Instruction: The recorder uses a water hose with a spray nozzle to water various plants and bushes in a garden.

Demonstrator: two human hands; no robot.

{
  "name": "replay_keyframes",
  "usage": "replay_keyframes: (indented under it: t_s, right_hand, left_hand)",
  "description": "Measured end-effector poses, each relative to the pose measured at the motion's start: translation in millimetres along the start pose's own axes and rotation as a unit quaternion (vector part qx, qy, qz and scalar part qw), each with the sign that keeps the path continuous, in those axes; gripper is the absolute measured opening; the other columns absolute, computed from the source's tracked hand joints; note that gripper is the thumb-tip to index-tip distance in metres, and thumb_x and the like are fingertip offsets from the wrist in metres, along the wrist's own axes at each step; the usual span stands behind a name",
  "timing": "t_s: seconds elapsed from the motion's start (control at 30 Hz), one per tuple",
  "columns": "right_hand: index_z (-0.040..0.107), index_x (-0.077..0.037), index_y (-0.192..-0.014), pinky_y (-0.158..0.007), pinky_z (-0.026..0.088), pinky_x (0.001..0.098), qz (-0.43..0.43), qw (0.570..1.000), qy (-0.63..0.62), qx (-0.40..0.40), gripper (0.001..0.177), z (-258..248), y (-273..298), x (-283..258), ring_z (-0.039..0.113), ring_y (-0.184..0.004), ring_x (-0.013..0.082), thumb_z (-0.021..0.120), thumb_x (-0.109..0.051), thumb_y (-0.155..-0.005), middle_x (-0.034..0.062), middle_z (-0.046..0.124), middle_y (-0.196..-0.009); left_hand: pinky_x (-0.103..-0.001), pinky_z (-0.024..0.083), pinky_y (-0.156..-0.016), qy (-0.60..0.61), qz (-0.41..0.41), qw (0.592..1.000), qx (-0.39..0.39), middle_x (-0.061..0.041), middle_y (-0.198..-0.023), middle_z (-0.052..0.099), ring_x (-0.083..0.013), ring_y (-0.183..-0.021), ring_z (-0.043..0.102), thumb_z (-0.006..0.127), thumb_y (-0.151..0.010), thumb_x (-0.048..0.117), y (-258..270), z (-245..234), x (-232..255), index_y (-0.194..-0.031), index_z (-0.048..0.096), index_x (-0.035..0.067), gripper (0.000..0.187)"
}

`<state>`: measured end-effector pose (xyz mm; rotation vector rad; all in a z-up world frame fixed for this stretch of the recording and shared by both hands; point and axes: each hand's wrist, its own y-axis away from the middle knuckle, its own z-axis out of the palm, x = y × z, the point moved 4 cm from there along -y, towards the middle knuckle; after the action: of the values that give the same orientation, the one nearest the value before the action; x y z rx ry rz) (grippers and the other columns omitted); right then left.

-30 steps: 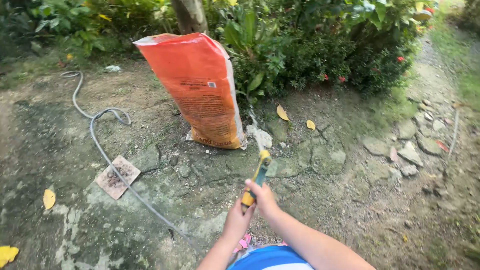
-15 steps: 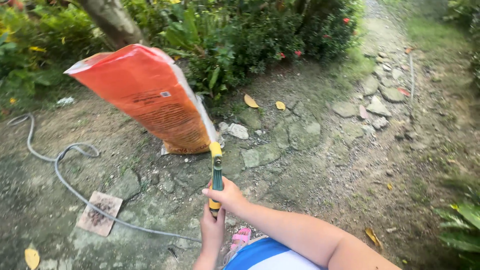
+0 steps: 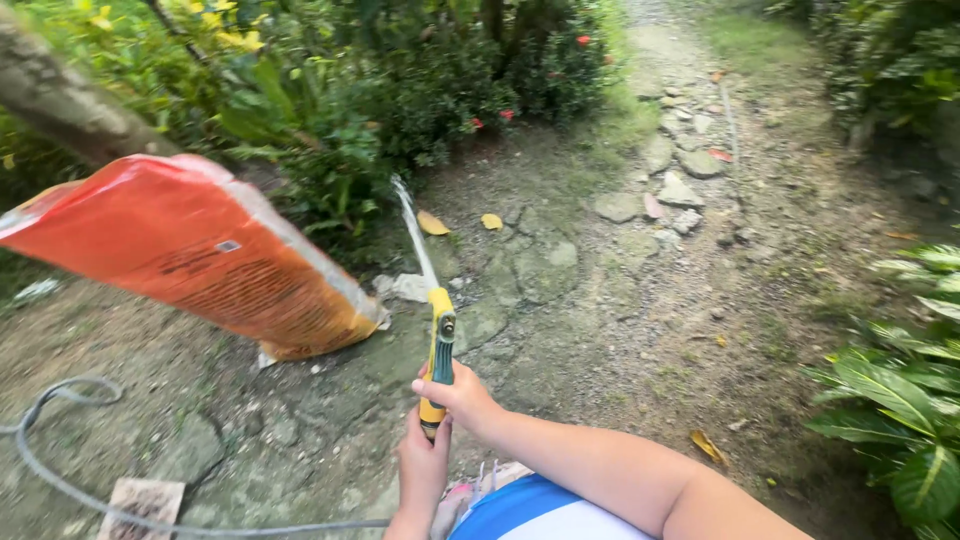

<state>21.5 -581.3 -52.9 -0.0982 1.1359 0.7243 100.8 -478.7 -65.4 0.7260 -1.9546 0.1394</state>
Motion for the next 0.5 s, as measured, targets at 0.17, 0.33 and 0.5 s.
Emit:
replay_keyframes:
  t_s: [0.17, 0.33, 0.5]
  right_hand:
    - [0.062, -0.006, -0.11, -0.073, 0.05, 0.0283, -0.029, 0.999, 0.011, 0.011, 0.041, -29, 3, -24, 0.059, -0.081, 0.0098, 0.082, -0.027, -0.082, -0.0002, 0.061, -0.09]
    - [0.061, -0.007, -0.112, -0.077, 0.051, 0.0267, -0.071, 0.997, 0.043, 0.0, 0.04, -43, -7, -42, 0.06, -0.086, 0.0082, 0.081, -0.027, -0.083, -0.0015, 0.063, -0.095]
    - [0.062, -0.005, -0.112, -0.078, 0.051, 0.0291, -0.088, 0.996, -0.025, 0.013, 0.04, -65, -28, -43, 0.06, -0.086, 0.0112, 0.081, -0.025, -0.083, 0.0011, 0.062, -0.094]
  left_hand:
    - [-0.042, 0.056, -0.064, -0.014, 0.055, 0.998, -0.001, -0.018, -0.08, 0.075, -0.0317, -0.075, 0.078, 0.071, -0.087, 0.024, -8, 28, 18, -0.12, 0.061, 0.008, 0.038]
    - [-0.043, 0.057, -0.065, -0.043, 0.057, 0.997, 0.003, -0.019, -0.081, 0.076, -0.035, -0.08, 0.077, 0.07, -0.088, 0.023, -22, 38, 39, -0.123, 0.058, 0.007, 0.041]
    - [-0.044, 0.057, -0.064, -0.048, 0.039, 0.998, -0.022, -0.02, -0.077, 0.075, -0.0338, -0.073, 0.079, 0.069, -0.089, 0.023, -39, 49, 71, -0.123, 0.058, 0.007, 0.04]
